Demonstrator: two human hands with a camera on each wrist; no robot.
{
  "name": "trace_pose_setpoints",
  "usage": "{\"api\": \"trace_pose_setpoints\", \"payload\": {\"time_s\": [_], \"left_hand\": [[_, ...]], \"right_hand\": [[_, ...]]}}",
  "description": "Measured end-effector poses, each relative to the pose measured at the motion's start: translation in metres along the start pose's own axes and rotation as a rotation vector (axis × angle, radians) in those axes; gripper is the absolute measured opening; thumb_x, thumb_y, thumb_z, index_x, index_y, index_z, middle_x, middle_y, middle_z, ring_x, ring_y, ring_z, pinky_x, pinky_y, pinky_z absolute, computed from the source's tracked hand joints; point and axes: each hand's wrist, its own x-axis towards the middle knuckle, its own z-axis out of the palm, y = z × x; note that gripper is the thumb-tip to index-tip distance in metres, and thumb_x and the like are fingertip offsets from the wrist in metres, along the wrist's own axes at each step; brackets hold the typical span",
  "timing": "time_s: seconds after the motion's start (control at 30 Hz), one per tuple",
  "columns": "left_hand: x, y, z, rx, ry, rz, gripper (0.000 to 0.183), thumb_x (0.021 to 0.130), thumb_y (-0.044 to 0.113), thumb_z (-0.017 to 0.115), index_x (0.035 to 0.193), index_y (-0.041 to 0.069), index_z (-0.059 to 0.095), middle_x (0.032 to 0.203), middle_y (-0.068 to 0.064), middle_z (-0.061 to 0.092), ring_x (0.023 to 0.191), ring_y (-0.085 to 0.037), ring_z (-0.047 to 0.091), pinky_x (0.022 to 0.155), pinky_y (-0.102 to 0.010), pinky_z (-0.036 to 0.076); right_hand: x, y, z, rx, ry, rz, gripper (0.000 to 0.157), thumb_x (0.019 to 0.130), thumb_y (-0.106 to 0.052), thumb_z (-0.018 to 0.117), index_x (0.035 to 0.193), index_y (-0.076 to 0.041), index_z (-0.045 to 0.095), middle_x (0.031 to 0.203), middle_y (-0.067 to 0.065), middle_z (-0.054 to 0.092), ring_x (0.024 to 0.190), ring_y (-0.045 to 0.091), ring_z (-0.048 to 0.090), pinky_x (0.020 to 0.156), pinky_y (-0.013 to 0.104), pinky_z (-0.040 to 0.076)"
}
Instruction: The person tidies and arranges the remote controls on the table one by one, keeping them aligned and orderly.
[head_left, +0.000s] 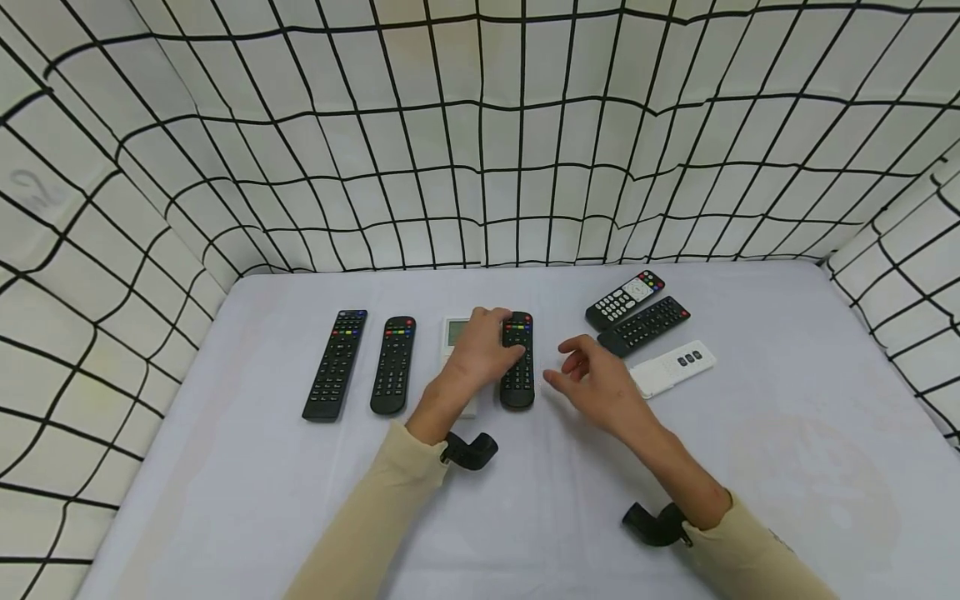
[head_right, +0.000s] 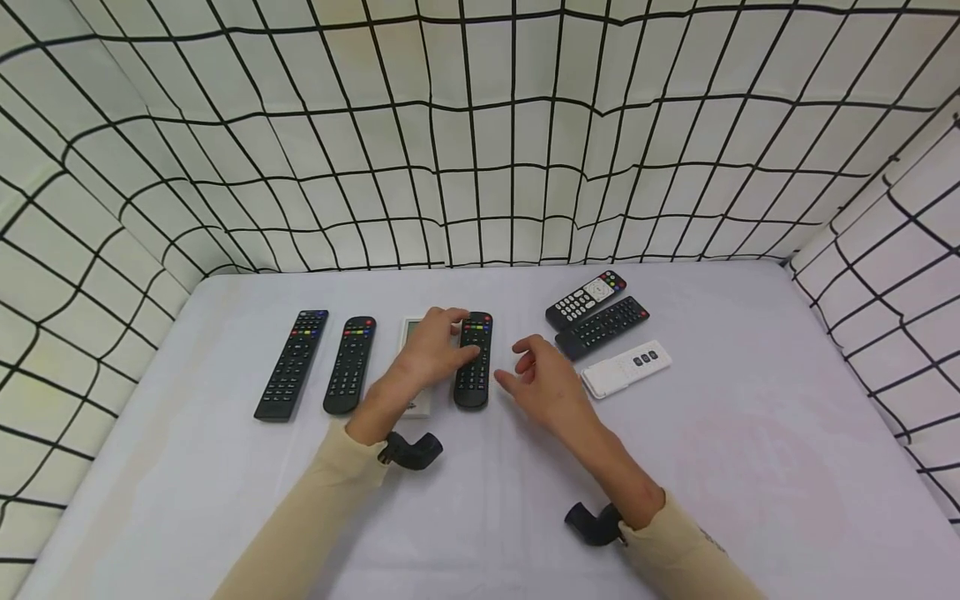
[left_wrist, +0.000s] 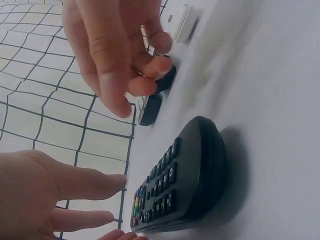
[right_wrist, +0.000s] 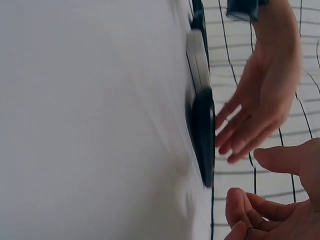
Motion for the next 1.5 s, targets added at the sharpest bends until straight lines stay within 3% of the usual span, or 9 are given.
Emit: {"api": "trace_pose_setpoints", "payload": {"time_s": [0.23, 0.57, 1.13, 1.5], "left_hand": [[-0.001, 0.007, 0.011, -0.109, 0.092, 0.092, 0.046, 0.1, 0.011, 0.067, 0.143, 0.0, 0.058, 0.144, -0.024, 0.051, 0.129, -0.038, 0.058, 0.106, -0.05, 0.053], [0.001, 0.019, 0.027, -0.164, 0.12, 0.171, 0.039, 0.1, 0.009, 0.066, 0.138, 0.001, 0.062, 0.136, -0.022, 0.056, 0.124, -0.034, 0.058, 0.106, -0.047, 0.05], [0.008, 0.034, 0.047, -0.199, 0.056, 0.158, 0.044, 0.101, 0.009, 0.065, 0.143, -0.002, 0.056, 0.138, -0.022, 0.056, 0.125, -0.031, 0.062, 0.101, -0.042, 0.055], [0.02, 0.044, 0.062, -0.124, 0.0, 0.104, 0.054, 0.103, 0.015, 0.064, 0.151, -0.003, 0.047, 0.139, -0.021, 0.056, 0.12, -0.027, 0.066, 0.096, -0.036, 0.057]], "right_hand": [[0.011, 0.018, -0.034, -0.027, 0.139, -0.035, 0.035, 0.101, -0.02, 0.068, 0.13, -0.001, 0.064, 0.107, 0.016, 0.069, 0.099, 0.028, 0.065, 0.081, 0.031, 0.049], [0.029, 0.04, -0.076, -0.048, 0.246, -0.055, 0.034, 0.105, -0.023, 0.062, 0.128, 0.001, 0.066, 0.11, 0.018, 0.067, 0.104, 0.031, 0.063, 0.08, 0.03, 0.044], [0.058, 0.065, -0.109, -0.124, 0.267, 0.014, 0.038, 0.105, -0.019, 0.059, 0.132, 0.007, 0.06, 0.128, 0.03, 0.062, 0.121, 0.046, 0.058, 0.094, 0.055, 0.05], [0.074, 0.078, -0.122, -0.148, 0.229, 0.11, 0.045, 0.107, -0.022, 0.056, 0.14, 0.008, 0.055, 0.14, 0.035, 0.054, 0.132, 0.049, 0.05, 0.103, 0.06, 0.048]]}}
